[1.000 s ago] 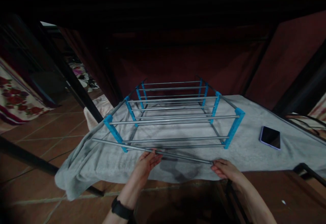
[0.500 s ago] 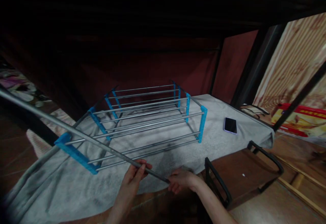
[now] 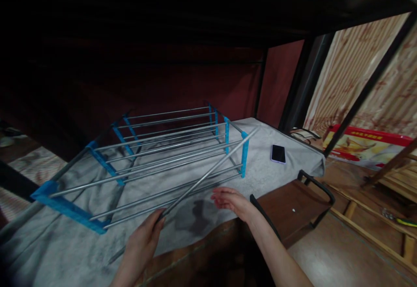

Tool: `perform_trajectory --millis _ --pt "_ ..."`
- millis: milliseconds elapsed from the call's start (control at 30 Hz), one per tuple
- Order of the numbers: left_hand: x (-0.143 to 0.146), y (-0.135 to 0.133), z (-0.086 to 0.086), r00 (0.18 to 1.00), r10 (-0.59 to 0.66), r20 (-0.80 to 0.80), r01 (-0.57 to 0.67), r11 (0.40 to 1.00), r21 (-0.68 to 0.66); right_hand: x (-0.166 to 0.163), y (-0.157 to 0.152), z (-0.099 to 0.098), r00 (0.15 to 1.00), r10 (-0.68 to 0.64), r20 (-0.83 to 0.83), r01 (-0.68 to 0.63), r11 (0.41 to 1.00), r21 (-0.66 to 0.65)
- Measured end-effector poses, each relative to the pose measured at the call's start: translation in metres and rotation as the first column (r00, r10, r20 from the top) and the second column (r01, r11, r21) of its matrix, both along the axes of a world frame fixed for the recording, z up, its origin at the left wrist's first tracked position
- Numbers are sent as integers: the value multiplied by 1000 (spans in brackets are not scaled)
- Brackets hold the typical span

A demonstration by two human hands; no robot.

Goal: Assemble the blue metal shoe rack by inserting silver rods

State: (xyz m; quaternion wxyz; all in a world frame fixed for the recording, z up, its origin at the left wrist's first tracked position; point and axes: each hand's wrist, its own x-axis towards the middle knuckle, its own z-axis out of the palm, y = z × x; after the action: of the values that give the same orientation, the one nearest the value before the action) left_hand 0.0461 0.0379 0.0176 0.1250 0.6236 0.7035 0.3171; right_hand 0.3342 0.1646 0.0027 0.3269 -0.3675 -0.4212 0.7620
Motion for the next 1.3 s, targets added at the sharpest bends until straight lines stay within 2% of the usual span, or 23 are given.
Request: perform_trajectory --millis 167,367,600,900,1167,1300 --pt "-12 -4 -14 952 -53 -302 -10 979 -206 12 10 -2 962 -240 -126 230 969 -91" --pt "-17 -5 -19 885 -101 -455 -57 946 -320 22 24 -21 905 -420 -68 399 894 -206" --pt "-29 -4 -20 917 -106 -384 -38 936 -349 36 37 -46 820 -573 -5 560 803 -201" --pt "-48 -6 -15 933 -37 -359 -105 924 -368 42 42 -58 697 -715 50 716 691 -103" --pt "-67 -13 -15 922 12 -386 -162 919 -359 39 43 -62 682 -730 53 731 681 -29" --pt "-69 -16 -9 922 29 -387 -182 914 -364 42 43 -61 664 -745 61 747 665 -9"
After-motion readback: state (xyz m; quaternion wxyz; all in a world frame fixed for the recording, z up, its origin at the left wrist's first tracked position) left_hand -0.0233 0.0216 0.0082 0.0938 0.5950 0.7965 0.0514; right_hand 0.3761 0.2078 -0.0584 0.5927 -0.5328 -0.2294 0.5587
